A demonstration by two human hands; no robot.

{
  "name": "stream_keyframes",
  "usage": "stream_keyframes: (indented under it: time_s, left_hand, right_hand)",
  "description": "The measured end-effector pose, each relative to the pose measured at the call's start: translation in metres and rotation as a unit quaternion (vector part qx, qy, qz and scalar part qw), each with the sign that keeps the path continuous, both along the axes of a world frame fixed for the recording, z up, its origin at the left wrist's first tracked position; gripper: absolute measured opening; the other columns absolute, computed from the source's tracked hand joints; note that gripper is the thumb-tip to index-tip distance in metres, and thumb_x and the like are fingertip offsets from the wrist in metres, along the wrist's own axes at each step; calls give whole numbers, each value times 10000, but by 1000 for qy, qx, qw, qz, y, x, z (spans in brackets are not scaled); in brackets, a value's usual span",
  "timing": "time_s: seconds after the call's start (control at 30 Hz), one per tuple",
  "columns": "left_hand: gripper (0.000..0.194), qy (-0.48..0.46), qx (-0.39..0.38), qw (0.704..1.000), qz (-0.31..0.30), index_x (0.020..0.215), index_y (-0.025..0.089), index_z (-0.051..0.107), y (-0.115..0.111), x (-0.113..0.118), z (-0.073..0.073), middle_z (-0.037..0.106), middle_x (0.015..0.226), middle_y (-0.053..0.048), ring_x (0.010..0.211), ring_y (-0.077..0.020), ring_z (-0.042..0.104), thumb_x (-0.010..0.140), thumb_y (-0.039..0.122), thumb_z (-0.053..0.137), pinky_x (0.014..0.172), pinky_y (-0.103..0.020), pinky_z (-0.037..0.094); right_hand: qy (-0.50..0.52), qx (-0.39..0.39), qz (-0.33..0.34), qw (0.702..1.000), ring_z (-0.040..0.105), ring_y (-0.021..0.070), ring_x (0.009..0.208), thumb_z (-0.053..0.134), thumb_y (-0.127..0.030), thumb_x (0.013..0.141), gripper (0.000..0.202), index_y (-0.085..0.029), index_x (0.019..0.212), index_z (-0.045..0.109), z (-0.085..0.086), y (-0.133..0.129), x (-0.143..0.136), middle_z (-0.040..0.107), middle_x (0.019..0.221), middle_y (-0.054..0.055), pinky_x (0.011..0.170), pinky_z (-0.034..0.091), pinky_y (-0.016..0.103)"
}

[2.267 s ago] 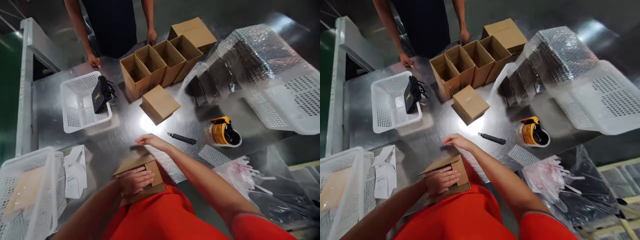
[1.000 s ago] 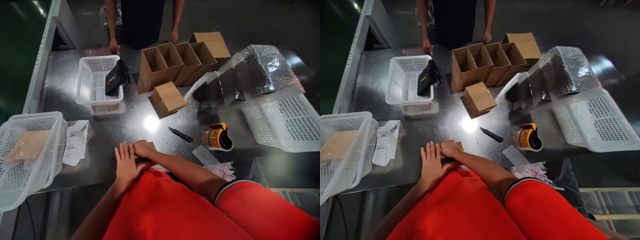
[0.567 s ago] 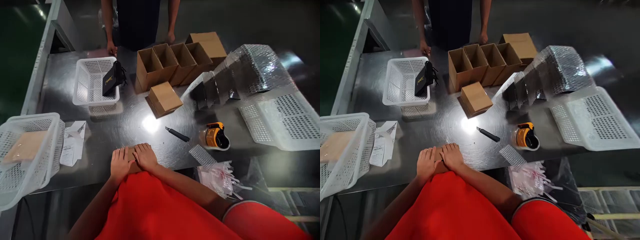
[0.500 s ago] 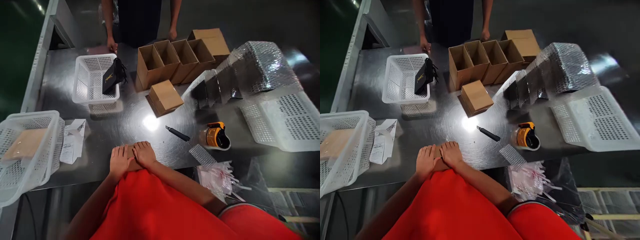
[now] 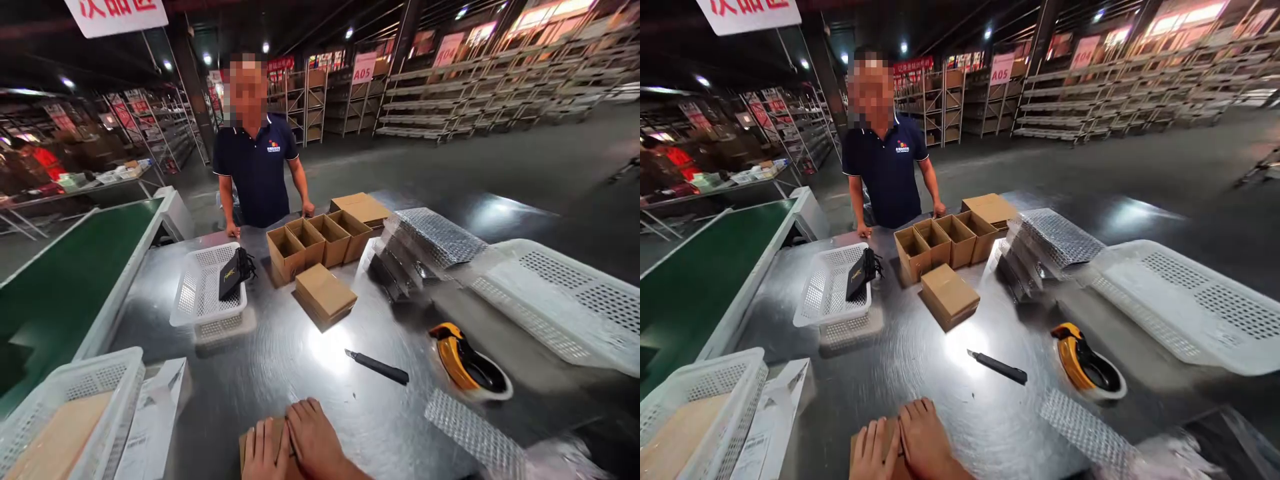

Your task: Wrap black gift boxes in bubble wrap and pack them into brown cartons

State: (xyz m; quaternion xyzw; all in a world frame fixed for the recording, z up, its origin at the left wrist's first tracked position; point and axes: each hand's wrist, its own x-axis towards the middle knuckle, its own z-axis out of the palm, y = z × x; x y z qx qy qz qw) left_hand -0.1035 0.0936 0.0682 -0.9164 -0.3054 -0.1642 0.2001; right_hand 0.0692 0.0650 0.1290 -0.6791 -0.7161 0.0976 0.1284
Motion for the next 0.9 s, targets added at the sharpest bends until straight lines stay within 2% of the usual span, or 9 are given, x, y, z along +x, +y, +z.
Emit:
stream_keyframes:
  time_s: [0.07, 0.17, 0.27, 0.4, 0.53, 0.63, 0.73, 0.8, 0.9]
  left_hand:
    - [598, -11, 18, 999, -28, 1350, 313, 560, 3, -3, -1, 720, 1103, -110, 1024, -323, 616, 766, 386, 663, 910, -477, 427]
    - [827, -20, -35, 998, -56, 1411, 210, 495, 2, -6, 15, 669, 1202, -165, 1102, -359, 572, 700, 607, 631, 924, -468, 407]
    - [918, 0, -99, 994, -55, 1424, 154, 468, -4, -7, 41, 604, 1286, -204, 1181, -381, 519, 686, 687, 587, 969, -473, 369]
    - [973, 57, -190, 980, -24, 1438, 82, 426, -5, -1, 67, 577, 1280, -251, 1177, -389, 513, 714, 722, 547, 993, -492, 352]
    - [972, 105, -250, 962, -4, 1405, -18, 430, -1, 6, 75, 562, 1282, -275, 1178, -388, 511, 750, 695, 518, 989, -469, 373]
    - [901, 97, -285, 954, -10, 1398, 33, 461, 1, 6, 78, 578, 1271, -251, 1193, -394, 498, 773, 680, 495, 1041, -553, 313]
    - [893, 80, -309, 948, -5, 1438, 102, 428, 2, 6, 80, 511, 1385, -224, 1304, -424, 389, 780, 705, 457, 1090, -626, 199]
    - [902, 91, -322, 942, 1, 1466, 110, 383, 3, 7, 80, 467, 1434, -219, 1287, -419, 400, 782, 693, 461, 1073, -602, 234]
    - [892, 111, -334, 936, 2, 1482, 94, 348, 3, 8, 81, 511, 1380, -223, 1185, -389, 469, 799, 656, 464, 1024, -569, 296]
  right_hand:
    - [-1, 28, 3, 1000, 609, 255, 977, 465, -159, 884, 291, -196, 1091, 666, -9, -8, 0, 693, 1075, 91, 952, 396, 429]
    - [-31, 46, -18, 998, 576, 265, 1087, 480, -154, 894, 336, -148, 1199, 623, -12, -15, -2, 663, 1172, 111, 1016, 353, 429]
    - [-48, -7, -39, 998, 579, 255, 994, 463, -207, 945, 238, -141, 1081, 646, 3, -12, -5, 666, 1048, 111, 952, 371, 418]
    - [-46, -91, -7, 995, 540, 253, 960, 401, -250, 979, 256, -154, 987, 638, 23, 3, -2, 631, 995, 117, 886, 358, 399]
    - [-40, -130, 8, 991, 508, 259, 960, 411, -215, 953, 235, -138, 994, 628, 25, 9, 2, 612, 1006, 130, 876, 330, 386]
    - [-35, -147, 7, 989, 497, 261, 947, 398, -216, 954, 245, -141, 992, 627, 23, 7, 1, 611, 1000, 132, 875, 314, 388]
    - [-33, -148, 1, 988, 496, 265, 938, 386, -231, 961, 264, -146, 1003, 632, 20, 6, 0, 616, 998, 131, 879, 308, 401]
    - [-29, -146, -6, 989, 503, 265, 927, 372, -233, 966, 282, -148, 1004, 639, 19, 6, 0, 623, 985, 126, 882, 312, 407]
    - [1, -130, -15, 991, 520, 255, 960, 382, -206, 956, 283, -146, 1061, 638, 18, 2, 0, 640, 1030, 124, 919, 320, 398]
